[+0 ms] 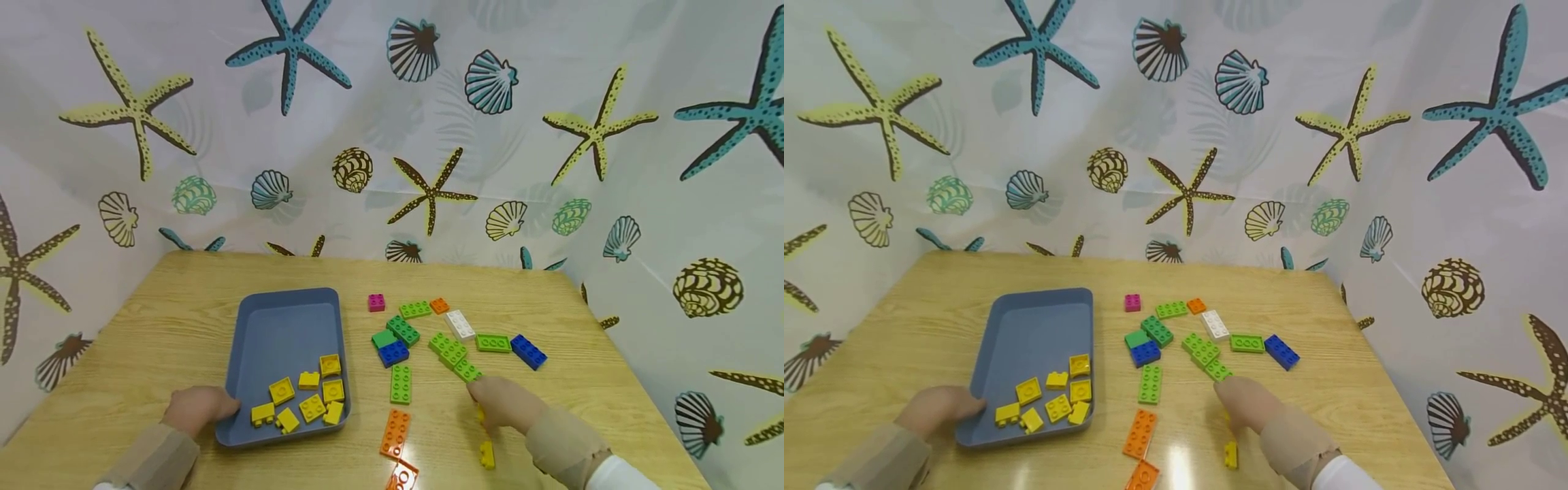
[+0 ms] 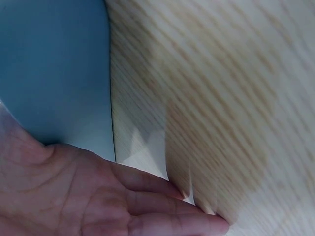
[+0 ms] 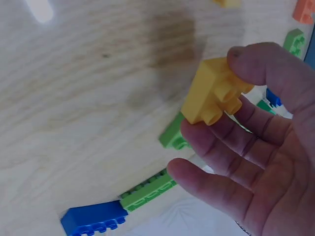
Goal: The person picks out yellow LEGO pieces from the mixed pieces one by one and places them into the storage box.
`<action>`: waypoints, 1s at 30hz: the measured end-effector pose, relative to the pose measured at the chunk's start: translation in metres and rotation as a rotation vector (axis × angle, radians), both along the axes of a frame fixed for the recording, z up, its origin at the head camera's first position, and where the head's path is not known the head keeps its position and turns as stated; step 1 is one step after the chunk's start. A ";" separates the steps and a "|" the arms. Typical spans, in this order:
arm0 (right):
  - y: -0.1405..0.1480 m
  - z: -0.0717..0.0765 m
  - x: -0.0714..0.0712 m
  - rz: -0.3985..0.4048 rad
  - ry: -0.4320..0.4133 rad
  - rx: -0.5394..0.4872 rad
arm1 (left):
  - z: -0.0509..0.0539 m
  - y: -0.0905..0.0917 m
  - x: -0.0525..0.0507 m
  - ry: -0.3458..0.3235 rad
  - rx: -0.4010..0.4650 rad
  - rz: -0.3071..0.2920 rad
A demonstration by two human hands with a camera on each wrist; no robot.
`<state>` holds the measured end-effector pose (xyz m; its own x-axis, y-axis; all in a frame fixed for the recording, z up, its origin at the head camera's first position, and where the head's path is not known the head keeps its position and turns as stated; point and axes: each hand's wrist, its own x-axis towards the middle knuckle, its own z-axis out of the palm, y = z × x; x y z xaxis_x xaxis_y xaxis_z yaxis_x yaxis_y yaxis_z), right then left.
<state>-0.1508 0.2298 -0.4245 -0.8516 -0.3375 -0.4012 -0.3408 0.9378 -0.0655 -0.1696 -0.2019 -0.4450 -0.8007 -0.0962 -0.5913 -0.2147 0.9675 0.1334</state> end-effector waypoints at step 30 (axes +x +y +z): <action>-0.092 0.022 -0.054 0.234 0.107 0.030 | 0.002 0.003 -0.001 0.014 -0.009 0.142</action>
<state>-0.2046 0.1381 -0.4026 -0.7898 -0.5199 -0.3254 -0.5524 0.8335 0.0091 -0.1703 -0.1988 -0.4430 -0.7865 -0.2144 -0.5792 -0.3482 0.9285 0.1291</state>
